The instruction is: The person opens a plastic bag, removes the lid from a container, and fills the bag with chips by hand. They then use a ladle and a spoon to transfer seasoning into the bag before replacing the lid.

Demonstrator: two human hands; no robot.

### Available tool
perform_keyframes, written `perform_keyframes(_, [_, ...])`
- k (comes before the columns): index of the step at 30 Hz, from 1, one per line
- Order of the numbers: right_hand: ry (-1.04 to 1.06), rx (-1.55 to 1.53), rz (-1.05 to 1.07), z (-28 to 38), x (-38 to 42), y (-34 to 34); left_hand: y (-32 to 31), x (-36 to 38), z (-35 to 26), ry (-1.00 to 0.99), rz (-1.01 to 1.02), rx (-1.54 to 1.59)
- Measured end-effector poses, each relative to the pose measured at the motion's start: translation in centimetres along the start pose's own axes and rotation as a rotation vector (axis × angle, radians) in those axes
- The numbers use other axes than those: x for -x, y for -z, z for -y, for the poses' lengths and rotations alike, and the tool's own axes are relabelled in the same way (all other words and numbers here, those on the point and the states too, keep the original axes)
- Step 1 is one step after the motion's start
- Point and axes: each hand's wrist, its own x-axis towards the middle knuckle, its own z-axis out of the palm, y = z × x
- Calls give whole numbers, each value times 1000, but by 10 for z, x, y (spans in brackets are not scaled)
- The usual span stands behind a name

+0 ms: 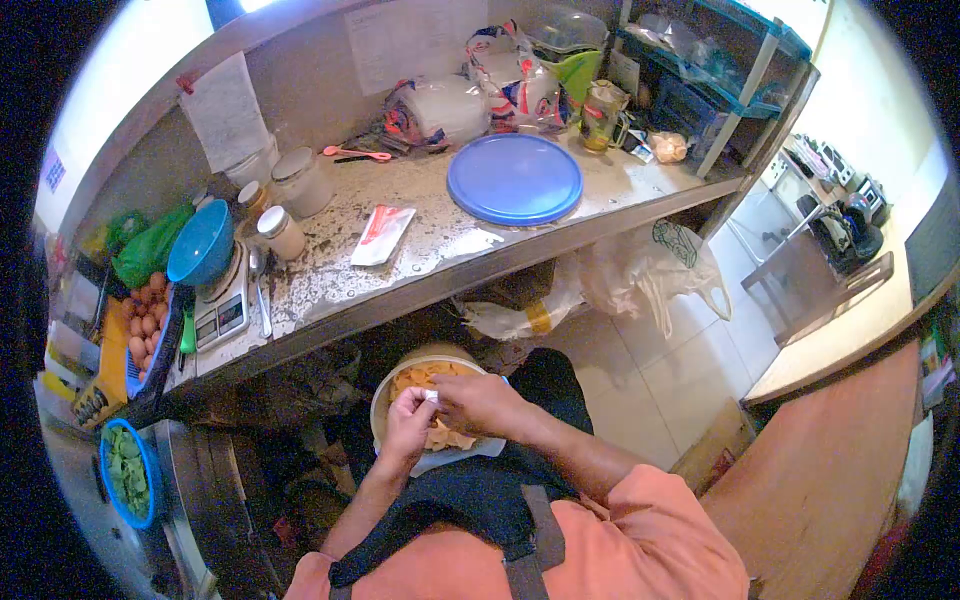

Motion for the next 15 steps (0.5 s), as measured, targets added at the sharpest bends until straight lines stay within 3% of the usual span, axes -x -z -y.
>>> perform_keyframes(2, [22,-61,43,-6,1,6,-3,4,-2,-258,7,-268])
perform_keyframes(3, [38,-123,79,-6,0,11,-3,8,-6,-254,3,-264])
perform_keyframes(5, [50,-120,99,0,-1,19,-1,13,-19,-425,36,-646])
perform_keyframes(6, [61,-113,111,4,-3,24,-2,17,-28,-422,31,-645])
perform_keyframes(8, [59,-161,102,5,-7,25,-4,23,-49,-667,39,-828])
perform_keyframes(9, [48,-203,89,5,-7,27,-5,23,-56,-665,38,-825])
perform_keyframes(11, [-1,-229,94,6,-10,29,0,21,-70,-930,100,-976])
perform_keyframes(15, [-112,-321,55,15,-14,34,3,18,-88,-999,149,-1017])
